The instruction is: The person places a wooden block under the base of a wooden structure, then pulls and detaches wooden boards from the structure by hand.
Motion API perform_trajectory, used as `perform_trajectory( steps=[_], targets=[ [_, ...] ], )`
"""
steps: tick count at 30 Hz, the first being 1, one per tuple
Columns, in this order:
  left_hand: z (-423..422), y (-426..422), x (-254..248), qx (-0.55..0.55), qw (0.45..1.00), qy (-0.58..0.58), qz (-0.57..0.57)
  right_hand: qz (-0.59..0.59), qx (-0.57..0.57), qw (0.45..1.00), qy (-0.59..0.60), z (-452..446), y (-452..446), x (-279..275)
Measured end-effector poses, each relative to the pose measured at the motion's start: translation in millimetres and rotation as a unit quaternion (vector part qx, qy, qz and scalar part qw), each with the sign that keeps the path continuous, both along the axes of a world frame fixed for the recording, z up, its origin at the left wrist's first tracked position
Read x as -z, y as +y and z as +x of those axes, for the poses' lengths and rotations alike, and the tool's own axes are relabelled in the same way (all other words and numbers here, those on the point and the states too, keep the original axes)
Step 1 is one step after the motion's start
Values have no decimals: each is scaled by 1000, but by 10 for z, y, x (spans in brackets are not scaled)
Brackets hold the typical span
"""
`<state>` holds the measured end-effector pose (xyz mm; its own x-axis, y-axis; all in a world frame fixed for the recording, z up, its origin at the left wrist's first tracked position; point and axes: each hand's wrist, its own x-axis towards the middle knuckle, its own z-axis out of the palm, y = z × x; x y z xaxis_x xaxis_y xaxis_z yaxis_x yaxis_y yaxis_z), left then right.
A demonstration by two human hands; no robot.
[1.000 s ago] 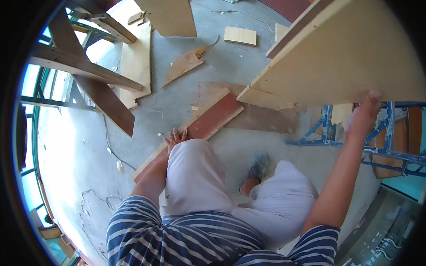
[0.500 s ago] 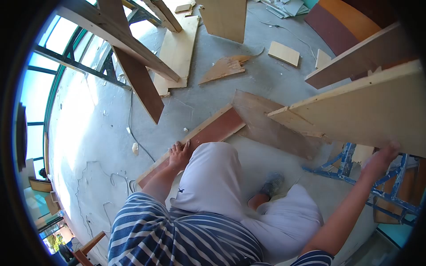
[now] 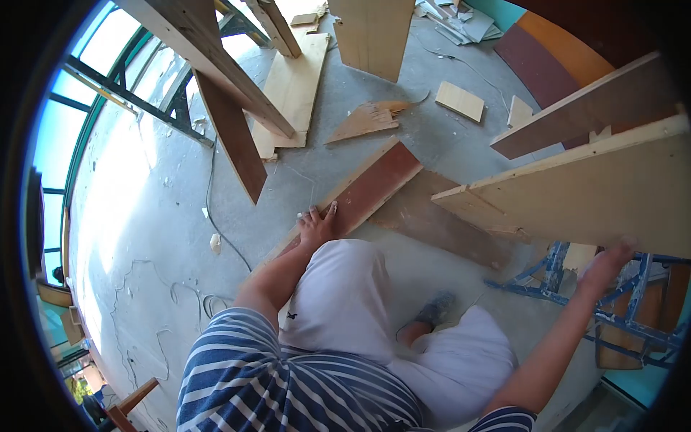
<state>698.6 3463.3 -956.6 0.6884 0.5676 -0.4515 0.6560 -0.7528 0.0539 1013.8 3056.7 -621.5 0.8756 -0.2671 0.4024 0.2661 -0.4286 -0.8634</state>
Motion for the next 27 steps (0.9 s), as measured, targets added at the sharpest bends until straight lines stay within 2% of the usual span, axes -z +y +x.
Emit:
perform_trajectory(
  steps=[4, 8, 15, 17, 20, 23, 26, 27],
  targets=[
    [424, -153, -283, 76, 997, 21, -27, 35, -22, 999, 8, -24, 23, -15],
    [667, -394, -278, 121, 990, 51, -43, 30, -32, 999, -2, -33, 46, -27],
    [462, -381, 244, 41, 997, 43, -58, -34, -5, 999, 8, -94, 77, -58],
    [372, -303, 372, 29, 998, 36, -46, -19, 21, 999, 17, -113, 136, -51],
    [339, -235, -64, 14, 996, 41, -78, -23, 10, 1000, -1, -90, 167, -64],
    [296, -81, -82, 55, 992, 54, -104, -23, 1, 1000, -3, -91, 137, -44],
    [399, 62, -515, 15, 986, 78, -146, -29, 9, 1000, 2, -101, 182, -32],
    [391, 117, -604, -4, 989, 40, -143, -30, 12, 999, 2, -107, 206, -30]
  ],
)
